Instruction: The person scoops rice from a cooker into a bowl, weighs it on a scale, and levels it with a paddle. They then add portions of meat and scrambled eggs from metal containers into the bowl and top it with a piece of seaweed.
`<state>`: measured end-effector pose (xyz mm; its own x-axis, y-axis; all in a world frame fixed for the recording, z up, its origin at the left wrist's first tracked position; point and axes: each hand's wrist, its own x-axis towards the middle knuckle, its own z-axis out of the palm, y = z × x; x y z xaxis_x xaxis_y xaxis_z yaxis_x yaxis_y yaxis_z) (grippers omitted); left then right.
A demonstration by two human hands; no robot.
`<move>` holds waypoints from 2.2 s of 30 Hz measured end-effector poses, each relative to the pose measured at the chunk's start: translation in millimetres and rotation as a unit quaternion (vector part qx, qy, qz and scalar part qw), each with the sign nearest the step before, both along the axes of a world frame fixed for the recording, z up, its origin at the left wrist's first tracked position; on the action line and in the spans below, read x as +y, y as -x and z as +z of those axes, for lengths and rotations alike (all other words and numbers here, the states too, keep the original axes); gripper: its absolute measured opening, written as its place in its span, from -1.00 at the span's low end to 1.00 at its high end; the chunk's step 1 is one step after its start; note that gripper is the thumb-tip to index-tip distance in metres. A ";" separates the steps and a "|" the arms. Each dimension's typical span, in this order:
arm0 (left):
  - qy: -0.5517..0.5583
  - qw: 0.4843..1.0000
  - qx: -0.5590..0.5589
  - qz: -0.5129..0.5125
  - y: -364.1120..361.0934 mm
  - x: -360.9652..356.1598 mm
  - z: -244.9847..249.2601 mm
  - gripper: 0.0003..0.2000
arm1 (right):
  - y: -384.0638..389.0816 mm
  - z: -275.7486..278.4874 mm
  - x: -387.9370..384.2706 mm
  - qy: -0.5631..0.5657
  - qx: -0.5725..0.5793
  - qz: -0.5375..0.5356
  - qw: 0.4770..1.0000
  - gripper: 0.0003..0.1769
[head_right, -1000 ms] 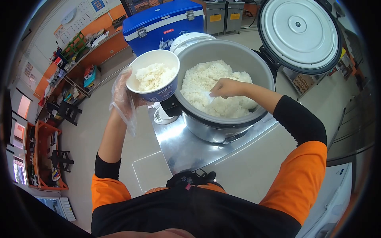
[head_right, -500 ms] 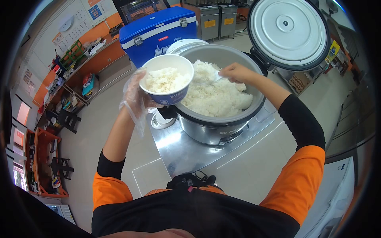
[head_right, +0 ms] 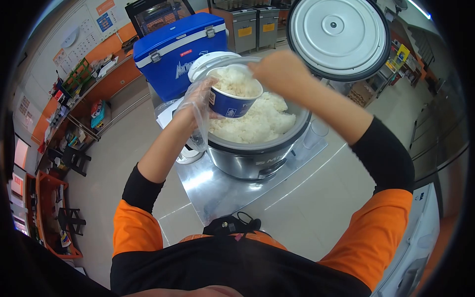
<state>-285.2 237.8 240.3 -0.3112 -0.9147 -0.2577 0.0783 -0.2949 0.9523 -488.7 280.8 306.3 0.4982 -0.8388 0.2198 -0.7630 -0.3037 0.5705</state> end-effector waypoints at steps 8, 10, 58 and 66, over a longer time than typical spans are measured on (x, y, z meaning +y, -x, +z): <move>0.019 0.994 0.074 0.084 -16.1 13.3 10.9 -0.41 | -10.8 -7.3 26.7 0.177 -0.115 0.022 0.977 -0.55; 0.032 0.988 0.110 0.100 -31.4 18.4 18.0 -0.39 | -11.4 4.3 25.6 0.186 -0.241 0.023 0.952 -0.56; 0.027 0.980 -0.189 -0.049 -348.9 -188.8 -285.4 -0.55 | -373.4 -304.7 81.7 0.101 -0.857 -0.428 0.268 -0.54; 0.053 0.983 -0.150 -0.089 -345.2 -230.1 -271.2 -0.61 | -410.3 -299.6 75.2 0.182 -0.847 -0.450 0.216 -0.54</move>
